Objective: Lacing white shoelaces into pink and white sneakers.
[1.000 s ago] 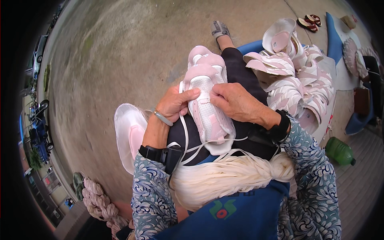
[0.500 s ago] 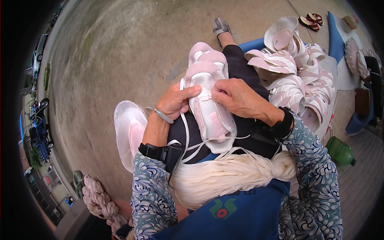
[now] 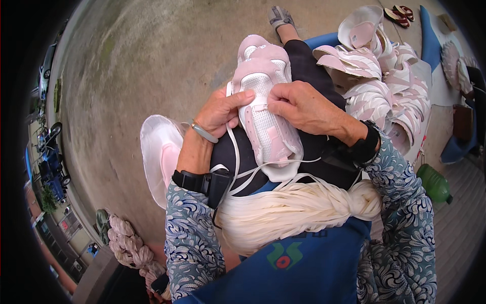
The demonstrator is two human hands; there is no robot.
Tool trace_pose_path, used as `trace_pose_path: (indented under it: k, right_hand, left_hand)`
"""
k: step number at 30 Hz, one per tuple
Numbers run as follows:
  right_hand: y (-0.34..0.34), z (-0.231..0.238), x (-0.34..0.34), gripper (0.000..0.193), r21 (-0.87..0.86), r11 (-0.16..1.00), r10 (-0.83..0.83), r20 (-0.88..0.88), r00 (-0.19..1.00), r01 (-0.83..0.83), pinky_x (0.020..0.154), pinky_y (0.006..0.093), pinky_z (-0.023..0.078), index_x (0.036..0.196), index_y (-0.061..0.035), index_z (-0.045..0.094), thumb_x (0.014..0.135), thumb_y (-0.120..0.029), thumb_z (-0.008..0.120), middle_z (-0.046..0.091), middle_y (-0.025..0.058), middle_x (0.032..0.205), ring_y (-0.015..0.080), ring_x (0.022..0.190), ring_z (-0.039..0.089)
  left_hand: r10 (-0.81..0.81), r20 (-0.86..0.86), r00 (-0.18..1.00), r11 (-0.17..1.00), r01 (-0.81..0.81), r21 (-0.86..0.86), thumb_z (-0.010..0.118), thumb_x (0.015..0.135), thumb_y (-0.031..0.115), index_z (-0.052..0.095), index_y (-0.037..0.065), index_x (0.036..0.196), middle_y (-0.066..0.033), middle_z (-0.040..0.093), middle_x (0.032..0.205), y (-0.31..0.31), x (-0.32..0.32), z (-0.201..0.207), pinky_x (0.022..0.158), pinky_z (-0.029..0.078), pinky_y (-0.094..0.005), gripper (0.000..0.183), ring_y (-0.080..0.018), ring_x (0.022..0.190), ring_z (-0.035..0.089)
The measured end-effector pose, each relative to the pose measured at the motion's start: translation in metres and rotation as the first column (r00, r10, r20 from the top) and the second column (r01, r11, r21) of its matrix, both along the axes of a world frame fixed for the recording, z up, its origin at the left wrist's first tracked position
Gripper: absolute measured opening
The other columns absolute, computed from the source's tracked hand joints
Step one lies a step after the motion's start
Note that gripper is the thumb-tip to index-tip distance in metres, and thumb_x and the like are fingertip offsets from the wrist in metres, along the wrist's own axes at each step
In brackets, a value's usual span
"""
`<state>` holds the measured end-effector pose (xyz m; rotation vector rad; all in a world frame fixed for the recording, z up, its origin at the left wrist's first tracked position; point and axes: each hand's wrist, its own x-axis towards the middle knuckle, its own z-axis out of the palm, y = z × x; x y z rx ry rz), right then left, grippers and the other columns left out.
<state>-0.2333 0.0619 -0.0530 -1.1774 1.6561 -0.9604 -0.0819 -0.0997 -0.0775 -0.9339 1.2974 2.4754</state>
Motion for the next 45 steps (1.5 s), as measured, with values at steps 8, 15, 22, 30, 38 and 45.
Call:
trace_pose_path:
  k: [8, 15, 22, 30, 38, 45]
  right_hand:
    - [-0.001, -0.011, 0.0, 0.019, -0.264, 0.959, 0.008, -0.34, 0.94, -0.104, 0.062, 0.0374, 0.046, 0.082, 0.0042, 0.056, 0.086, -0.014, 0.058, 0.058, 0.0192, 0.071, 0.0329, 0.066, 0.058]
    - [-0.002, -0.002, -0.003, 0.018, -0.085, 0.992, 0.074, -0.217, 0.973, -0.094, 0.063, 0.0386, 0.047, 0.084, 0.0041, 0.057, 0.087, -0.014, 0.058, 0.059, 0.0212, 0.074, 0.037, 0.068, 0.058]
    - [-0.001, -0.005, 0.001, 0.017, -0.104, 0.994, 0.021, -0.052, 0.998, -0.027, 0.061, 0.0336, 0.045, 0.086, 0.0031, 0.059, 0.088, -0.014, 0.059, 0.056, 0.0169, 0.071, 0.024, 0.062, 0.055]
    - [0.003, 0.001, 0.005, 0.007, -0.117, 0.992, -0.058, -0.054, 0.997, 0.052, 0.062, 0.0323, 0.047, 0.088, 0.0013, 0.058, 0.085, -0.005, 0.06, 0.057, 0.0156, 0.076, 0.0266, 0.066, 0.058]
    - [0.003, 0.0, 0.014, 0.006, -0.28, 0.957, -0.144, -0.249, 0.958, 0.072, 0.066, 0.0367, 0.049, 0.089, 0.0004, 0.059, 0.084, -0.002, 0.058, 0.061, 0.0163, 0.08, 0.0345, 0.073, 0.061]
    - [0.008, -0.005, 0.014, 0.012, -0.234, 0.969, -0.148, -0.278, 0.949, 0.083, 0.073, 0.0469, 0.047, 0.085, 0.0035, 0.057, 0.084, -0.009, 0.057, 0.059, 0.0224, 0.081, 0.0413, 0.081, 0.058]
  left_hand:
    - [0.003, 0.007, 1.0, 1.0, -0.003, -0.009, 0.066, 0.089, 0.023, 0.057, -0.001, 0.114, -0.0021, 0.063, 0.085, 0.001, -0.001, 0.001, 0.036, 0.036, -0.014, 0.035, -0.0024, 0.056, 0.055]
    - [-0.003, -0.003, 1.0, 1.0, 0.003, 0.008, 0.066, 0.089, 0.023, 0.057, -0.001, 0.114, -0.0021, 0.063, 0.085, -0.001, 0.0, -0.001, 0.037, 0.036, -0.0146, 0.036, -0.0023, 0.056, 0.054]
    - [-0.006, 0.014, 1.0, 1.0, 0.006, 0.004, 0.066, 0.088, 0.023, 0.057, -0.001, 0.114, -0.0026, 0.064, 0.086, -0.002, 0.001, -0.004, 0.037, 0.036, -0.015, 0.037, -0.0026, 0.056, 0.054]
    - [0.042, 0.036, 0.998, 0.999, -0.042, 0.014, 0.069, 0.087, 0.022, 0.06, -0.002, 0.107, -0.0026, 0.065, 0.081, 0.001, 0.0, 0.005, 0.038, 0.038, -0.0147, 0.032, -0.0029, 0.052, 0.054]
    - [0.037, 0.023, 0.999, 0.999, -0.038, 0.005, 0.068, 0.087, 0.023, 0.061, -0.002, 0.106, -0.0032, 0.065, 0.08, 0.002, 0.001, 0.007, 0.038, 0.038, -0.0149, 0.032, -0.0032, 0.051, 0.053]
    - [0.043, 0.036, 0.998, 0.999, -0.042, -0.02, 0.069, 0.087, 0.024, 0.062, -0.001, 0.103, -0.0031, 0.065, 0.078, 0.002, 0.0, 0.004, 0.038, 0.037, -0.0152, 0.031, -0.0029, 0.049, 0.051]
